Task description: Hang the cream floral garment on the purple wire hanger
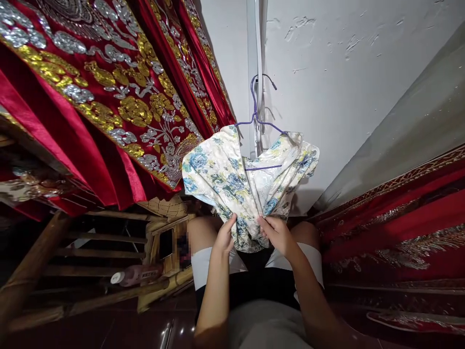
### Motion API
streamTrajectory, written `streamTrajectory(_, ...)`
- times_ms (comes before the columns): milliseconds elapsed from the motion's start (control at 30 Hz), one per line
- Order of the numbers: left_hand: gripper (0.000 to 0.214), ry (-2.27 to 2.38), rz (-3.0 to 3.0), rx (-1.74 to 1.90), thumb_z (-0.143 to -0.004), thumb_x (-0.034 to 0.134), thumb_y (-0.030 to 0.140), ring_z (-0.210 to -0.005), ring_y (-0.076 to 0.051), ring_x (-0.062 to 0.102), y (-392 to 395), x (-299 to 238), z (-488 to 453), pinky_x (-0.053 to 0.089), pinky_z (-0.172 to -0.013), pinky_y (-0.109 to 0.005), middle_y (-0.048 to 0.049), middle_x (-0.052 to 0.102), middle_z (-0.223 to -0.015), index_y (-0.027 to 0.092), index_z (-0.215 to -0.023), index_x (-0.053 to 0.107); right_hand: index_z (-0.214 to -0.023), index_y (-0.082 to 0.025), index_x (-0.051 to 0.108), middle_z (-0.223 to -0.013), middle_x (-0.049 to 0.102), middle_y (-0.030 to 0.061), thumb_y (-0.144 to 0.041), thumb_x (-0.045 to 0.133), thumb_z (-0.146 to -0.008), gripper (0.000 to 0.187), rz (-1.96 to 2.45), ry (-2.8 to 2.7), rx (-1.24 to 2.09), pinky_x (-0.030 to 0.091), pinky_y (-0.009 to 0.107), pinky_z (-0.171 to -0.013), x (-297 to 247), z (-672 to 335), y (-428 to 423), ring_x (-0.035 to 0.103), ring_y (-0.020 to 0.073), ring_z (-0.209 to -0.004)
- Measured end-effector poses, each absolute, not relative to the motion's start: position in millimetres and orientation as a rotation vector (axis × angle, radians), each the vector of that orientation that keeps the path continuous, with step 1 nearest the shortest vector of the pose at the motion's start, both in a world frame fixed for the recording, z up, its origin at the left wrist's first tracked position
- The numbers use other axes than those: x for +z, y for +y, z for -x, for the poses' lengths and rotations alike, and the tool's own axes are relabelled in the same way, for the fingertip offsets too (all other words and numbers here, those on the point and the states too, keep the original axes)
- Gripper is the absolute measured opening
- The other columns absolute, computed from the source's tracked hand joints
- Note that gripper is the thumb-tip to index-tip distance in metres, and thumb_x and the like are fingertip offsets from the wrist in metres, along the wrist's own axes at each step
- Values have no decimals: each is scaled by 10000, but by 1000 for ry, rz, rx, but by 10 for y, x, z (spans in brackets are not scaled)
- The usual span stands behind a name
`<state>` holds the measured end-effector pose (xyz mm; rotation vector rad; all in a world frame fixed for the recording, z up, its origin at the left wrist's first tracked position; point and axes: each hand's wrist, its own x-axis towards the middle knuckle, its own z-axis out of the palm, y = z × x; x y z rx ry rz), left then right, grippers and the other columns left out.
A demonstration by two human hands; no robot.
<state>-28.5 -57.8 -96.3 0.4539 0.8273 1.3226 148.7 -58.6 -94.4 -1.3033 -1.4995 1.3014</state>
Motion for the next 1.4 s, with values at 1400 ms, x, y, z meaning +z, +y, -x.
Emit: streamTrajectory(1400,185,1090,-1938,1464,-951,602,298,-834,-196,662,221,-508,177,502,-827,-315,-54,721,-921,221,-1082,708,-659,-175,593,-510,558,-34,-192,525,-945,294,867,-1280,1052,302,182,-418,632,-1278,385,403,52,-399)
